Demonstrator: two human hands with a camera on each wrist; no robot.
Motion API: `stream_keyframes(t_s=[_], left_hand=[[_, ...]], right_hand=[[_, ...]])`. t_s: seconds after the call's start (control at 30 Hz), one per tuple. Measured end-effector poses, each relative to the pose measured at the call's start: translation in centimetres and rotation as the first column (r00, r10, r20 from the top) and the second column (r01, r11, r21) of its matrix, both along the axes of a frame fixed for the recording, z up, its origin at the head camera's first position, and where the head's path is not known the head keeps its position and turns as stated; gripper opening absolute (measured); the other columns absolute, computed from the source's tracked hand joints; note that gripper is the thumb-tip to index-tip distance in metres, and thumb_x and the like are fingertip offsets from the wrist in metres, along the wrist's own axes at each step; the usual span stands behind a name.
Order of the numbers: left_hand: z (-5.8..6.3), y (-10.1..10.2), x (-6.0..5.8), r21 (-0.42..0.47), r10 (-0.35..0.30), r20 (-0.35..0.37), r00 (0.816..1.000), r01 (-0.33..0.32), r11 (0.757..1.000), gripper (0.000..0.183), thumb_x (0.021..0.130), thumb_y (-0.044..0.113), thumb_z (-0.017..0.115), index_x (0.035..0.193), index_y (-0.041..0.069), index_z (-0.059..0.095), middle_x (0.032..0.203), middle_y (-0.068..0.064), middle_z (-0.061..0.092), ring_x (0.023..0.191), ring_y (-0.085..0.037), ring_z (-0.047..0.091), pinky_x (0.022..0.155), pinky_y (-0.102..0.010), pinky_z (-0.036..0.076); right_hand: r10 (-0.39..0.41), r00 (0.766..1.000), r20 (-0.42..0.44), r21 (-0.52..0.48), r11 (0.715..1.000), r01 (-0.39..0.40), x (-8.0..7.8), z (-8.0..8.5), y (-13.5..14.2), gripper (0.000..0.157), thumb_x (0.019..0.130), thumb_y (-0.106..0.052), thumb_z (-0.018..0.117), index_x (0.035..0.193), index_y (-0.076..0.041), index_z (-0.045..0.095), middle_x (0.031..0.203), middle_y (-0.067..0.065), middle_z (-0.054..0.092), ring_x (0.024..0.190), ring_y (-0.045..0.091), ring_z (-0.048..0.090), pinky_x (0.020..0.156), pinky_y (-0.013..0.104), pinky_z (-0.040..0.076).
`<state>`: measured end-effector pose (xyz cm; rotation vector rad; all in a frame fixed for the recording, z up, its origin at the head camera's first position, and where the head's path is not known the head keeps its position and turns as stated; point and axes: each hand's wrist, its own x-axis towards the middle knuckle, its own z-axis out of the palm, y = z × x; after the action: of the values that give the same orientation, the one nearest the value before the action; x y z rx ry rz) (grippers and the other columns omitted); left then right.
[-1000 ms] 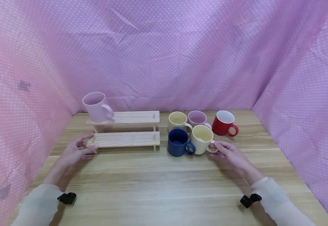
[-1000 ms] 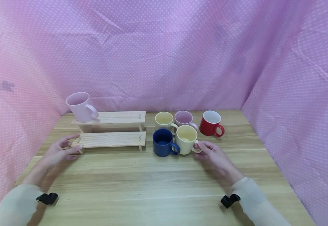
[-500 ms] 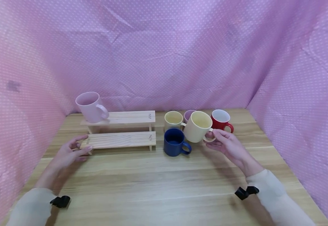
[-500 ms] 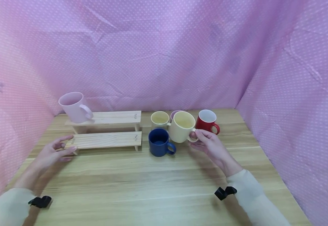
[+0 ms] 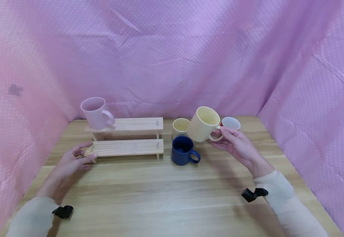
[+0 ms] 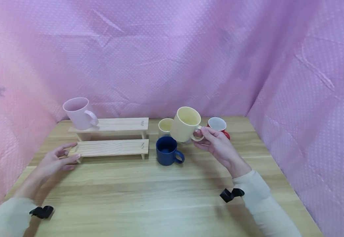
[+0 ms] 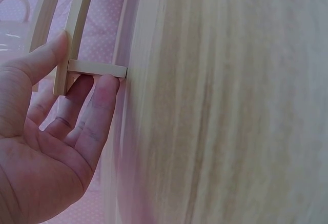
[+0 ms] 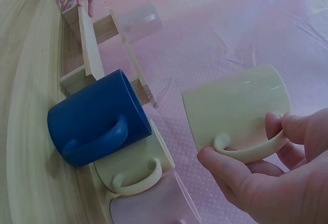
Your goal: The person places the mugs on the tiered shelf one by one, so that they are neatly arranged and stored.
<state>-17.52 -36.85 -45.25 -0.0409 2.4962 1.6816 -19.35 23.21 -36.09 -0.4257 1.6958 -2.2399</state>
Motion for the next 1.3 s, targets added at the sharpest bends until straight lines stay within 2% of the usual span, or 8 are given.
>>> stream_keyframes(t_s=[0.17,0.5,0.7,0.83,1.03,1.17,1.3], left_hand=[[0.0,0.0,-0.1,0.011,0.005,0.003,1.0,-0.005,1.0,0.081,0.094,0.031,0.075,0.159,0.009,0.031,0.11,-0.011,0.036,0.09,-0.008,0.067,0.081,-0.038,0.063],[0.4,0.1,-0.3,0.026,-0.002,0.002,1.0,0.002,1.0,0.079,0.096,0.027,0.074,0.159,0.008,0.03,0.11,-0.012,0.038,0.089,-0.01,0.068,0.08,-0.038,0.063],[0.4,0.0,-0.3,0.039,-0.005,-0.004,1.0,0.005,0.999,0.079,0.096,0.024,0.075,0.158,0.007,0.03,0.108,-0.01,0.036,0.089,-0.01,0.069,0.08,-0.039,0.063],[0.0,0.1,0.0,0.038,-0.004,0.003,1.0,0.004,0.999,0.078,0.096,0.023,0.075,0.157,0.005,0.03,0.108,-0.013,0.041,0.089,-0.012,0.069,0.08,-0.04,0.063],[-0.2,0.4,0.3,0.035,-0.007,-0.004,1.0,0.007,0.999,0.077,0.096,0.022,0.074,0.157,0.005,0.031,0.106,-0.014,0.049,0.088,-0.013,0.068,0.079,-0.04,0.064],[0.0,0.5,0.1,0.032,0.002,-0.006,1.0,-0.002,0.999,0.077,0.095,0.024,0.075,0.157,0.006,0.032,0.107,-0.014,0.047,0.088,-0.012,0.069,0.079,-0.039,0.064],[-0.2,0.4,0.1,0.027,0.001,-0.014,1.0,0.0,1.0,0.077,0.095,0.024,0.075,0.156,0.005,0.033,0.106,-0.015,0.047,0.087,-0.013,0.069,0.078,-0.04,0.064]], right_hand=[[0.023,1.0,0.014,0.047,0.999,-0.023,-0.5,0.7,-0.6,0.03,0.11,-0.023,0.046,0.113,0.001,0.063,0.117,0.013,0.063,0.114,0.03,0.065,0.105,0.047,0.049],[0.041,0.997,0.072,0.124,0.991,-0.05,-1.6,2.6,-2.0,0.041,0.111,-0.027,0.045,0.129,0.009,0.054,0.125,0.016,0.057,0.116,0.032,0.063,0.107,0.048,0.048],[0.046,0.996,0.077,0.096,0.994,-0.053,-1.9,3.7,-3.3,0.034,0.11,-0.025,0.047,0.121,0.005,0.058,0.118,0.015,0.059,0.117,0.036,0.062,0.106,0.049,0.047],[0.057,0.994,0.09,0.104,0.992,-0.066,-2.3,4.7,-4.5,0.033,0.11,-0.025,0.047,0.121,0.005,0.055,0.118,0.015,0.061,0.119,0.036,0.061,0.107,0.049,0.048],[0.083,0.994,0.068,0.186,0.978,-0.094,-2.8,6.0,-6.4,0.039,0.111,-0.026,0.042,0.13,0.007,0.049,0.122,0.018,0.06,0.118,0.036,0.061,0.103,0.044,0.052],[0.098,0.992,0.079,0.191,0.975,-0.112,-3.1,6.7,-8.0,0.032,0.111,-0.024,0.041,0.124,0.002,0.053,0.12,0.018,0.061,0.109,0.034,0.066,0.099,0.043,0.055],[0.087,0.99,0.111,0.19,0.976,-0.108,-3.6,7.1,-10.0,0.023,0.112,-0.022,0.041,0.114,-0.003,0.054,0.117,0.018,0.059,0.104,0.034,0.067,0.101,0.046,0.053]])
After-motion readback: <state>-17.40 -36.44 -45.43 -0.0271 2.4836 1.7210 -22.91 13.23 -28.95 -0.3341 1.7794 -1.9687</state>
